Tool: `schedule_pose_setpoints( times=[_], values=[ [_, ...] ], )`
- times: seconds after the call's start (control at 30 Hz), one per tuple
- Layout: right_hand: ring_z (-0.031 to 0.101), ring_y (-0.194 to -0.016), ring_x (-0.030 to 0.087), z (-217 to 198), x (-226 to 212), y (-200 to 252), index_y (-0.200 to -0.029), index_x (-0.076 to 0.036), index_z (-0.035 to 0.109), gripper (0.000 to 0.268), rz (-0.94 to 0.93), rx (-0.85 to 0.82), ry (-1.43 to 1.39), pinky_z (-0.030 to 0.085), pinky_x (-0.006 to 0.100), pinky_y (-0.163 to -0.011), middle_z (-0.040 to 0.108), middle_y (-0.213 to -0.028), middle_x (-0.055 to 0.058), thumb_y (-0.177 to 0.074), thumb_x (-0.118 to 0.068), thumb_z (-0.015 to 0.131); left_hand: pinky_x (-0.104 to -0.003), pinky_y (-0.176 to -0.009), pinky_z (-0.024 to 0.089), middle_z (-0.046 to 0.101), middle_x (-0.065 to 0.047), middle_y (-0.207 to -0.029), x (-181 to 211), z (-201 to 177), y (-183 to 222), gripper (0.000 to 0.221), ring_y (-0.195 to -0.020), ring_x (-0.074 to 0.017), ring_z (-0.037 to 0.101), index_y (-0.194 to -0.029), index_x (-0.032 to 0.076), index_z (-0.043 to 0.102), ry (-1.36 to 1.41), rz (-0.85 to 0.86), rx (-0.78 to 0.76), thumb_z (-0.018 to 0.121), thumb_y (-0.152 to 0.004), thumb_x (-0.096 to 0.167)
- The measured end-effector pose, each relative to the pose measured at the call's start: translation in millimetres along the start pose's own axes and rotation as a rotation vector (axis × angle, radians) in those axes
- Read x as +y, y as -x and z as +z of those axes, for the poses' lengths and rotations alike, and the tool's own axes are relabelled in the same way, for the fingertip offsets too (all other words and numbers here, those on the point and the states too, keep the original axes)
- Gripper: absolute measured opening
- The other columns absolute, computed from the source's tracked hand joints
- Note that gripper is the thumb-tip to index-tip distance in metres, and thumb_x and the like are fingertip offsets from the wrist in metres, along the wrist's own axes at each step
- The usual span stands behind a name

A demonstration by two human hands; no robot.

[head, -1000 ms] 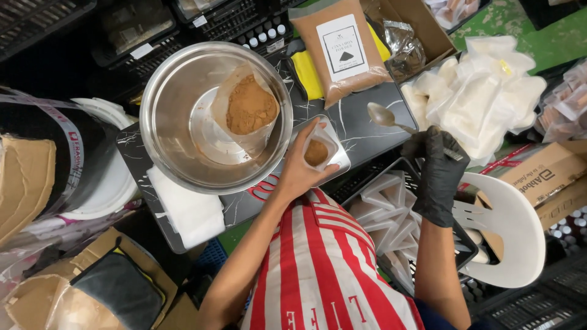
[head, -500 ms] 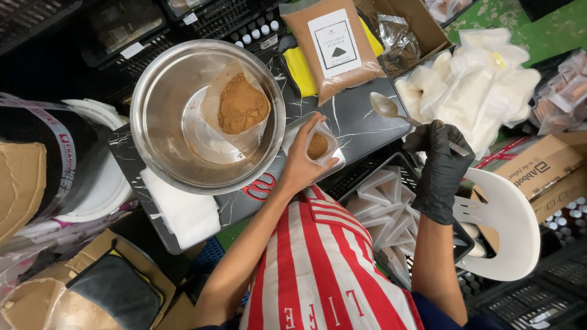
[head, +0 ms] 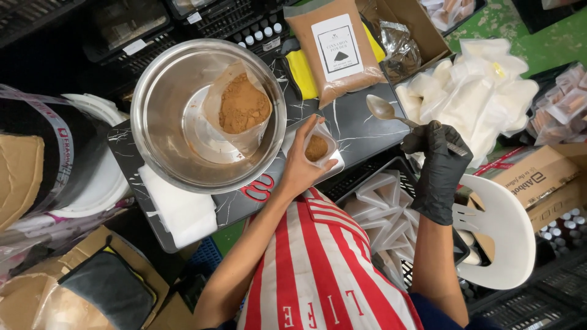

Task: Measuring and portioning cinnamon powder into small bags using a spoon and a digital scale.

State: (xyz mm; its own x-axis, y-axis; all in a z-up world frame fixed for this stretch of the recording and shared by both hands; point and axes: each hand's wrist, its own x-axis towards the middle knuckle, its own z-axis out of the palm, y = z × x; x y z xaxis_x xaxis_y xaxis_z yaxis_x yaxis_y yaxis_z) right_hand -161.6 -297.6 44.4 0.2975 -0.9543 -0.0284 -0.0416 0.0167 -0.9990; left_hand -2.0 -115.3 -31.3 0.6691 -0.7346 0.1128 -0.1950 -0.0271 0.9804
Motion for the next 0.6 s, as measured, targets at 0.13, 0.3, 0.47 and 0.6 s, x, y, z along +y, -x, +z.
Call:
schedule_pose_setpoints(
  times=[0.13, 0.3, 0.47, 0.6],
  values=[
    [0.072, -0.059, 0.02, 6.1, -6.8, 1.6, -0.091, -0.001, 0.072, 0.03, 0.006, 0.007, 0.01, 0.059, 0.025, -0.062, 0.071, -0.074, 0.019, -0.111, -0.024, 0.069, -0.05, -0.129, 0.032, 0.054, -0.009, -0.16, 1.6, -1.8, 0.3, 0.107, -0.153, -0.0306, 0.045, -0.164, 0.014, 0.035, -0.009, 0.009, 0.002, 0.094, -0.076, 0.016],
    [0.074, -0.061, 0.022, 4.2, -0.8, 2.1, -0.092, -0.001, 0.073, 0.031, 0.017, 0.005, 0.009, 0.06, 0.026, -0.064, 0.071, -0.075, 0.02, -0.11, -0.026, 0.071, -0.055, -0.131, 0.026, 0.03, -0.01, -0.175, -9.6, -8.6, 5.2, 0.129, -0.159, -0.0376, 0.031, -0.171, 0.017, 0.018, -0.07, 0.007, -0.112, 0.098, -0.071, 0.027],
    [0.073, -0.061, 0.023, 0.3, -0.4, 3.2, -0.093, -0.001, 0.073, 0.031, 0.034, 0.018, 0.007, 0.06, 0.028, -0.063, 0.072, -0.077, 0.02, -0.11, -0.027, 0.07, -0.071, -0.127, 0.022, -0.001, -0.02, -0.179, 13.3, -33.7, 23.1, 0.147, -0.157, -0.0557, 0.017, -0.171, 0.019, -0.004, -0.162, 0.003, -0.21, 0.1, -0.067, 0.023],
    [0.072, -0.06, 0.024, -2.6, 1.0, 1.2, -0.092, -0.002, 0.073, 0.03, 0.017, 0.011, -0.001, 0.061, 0.029, -0.065, 0.071, -0.074, 0.019, -0.111, -0.025, 0.07, -0.062, -0.13, 0.02, 0.008, -0.023, -0.177, 35.9, -54.5, 41.6, 0.134, -0.159, -0.0467, 0.018, -0.171, 0.02, -0.005, -0.118, -0.125, -0.134, 0.094, -0.08, 0.021]
  ],
)
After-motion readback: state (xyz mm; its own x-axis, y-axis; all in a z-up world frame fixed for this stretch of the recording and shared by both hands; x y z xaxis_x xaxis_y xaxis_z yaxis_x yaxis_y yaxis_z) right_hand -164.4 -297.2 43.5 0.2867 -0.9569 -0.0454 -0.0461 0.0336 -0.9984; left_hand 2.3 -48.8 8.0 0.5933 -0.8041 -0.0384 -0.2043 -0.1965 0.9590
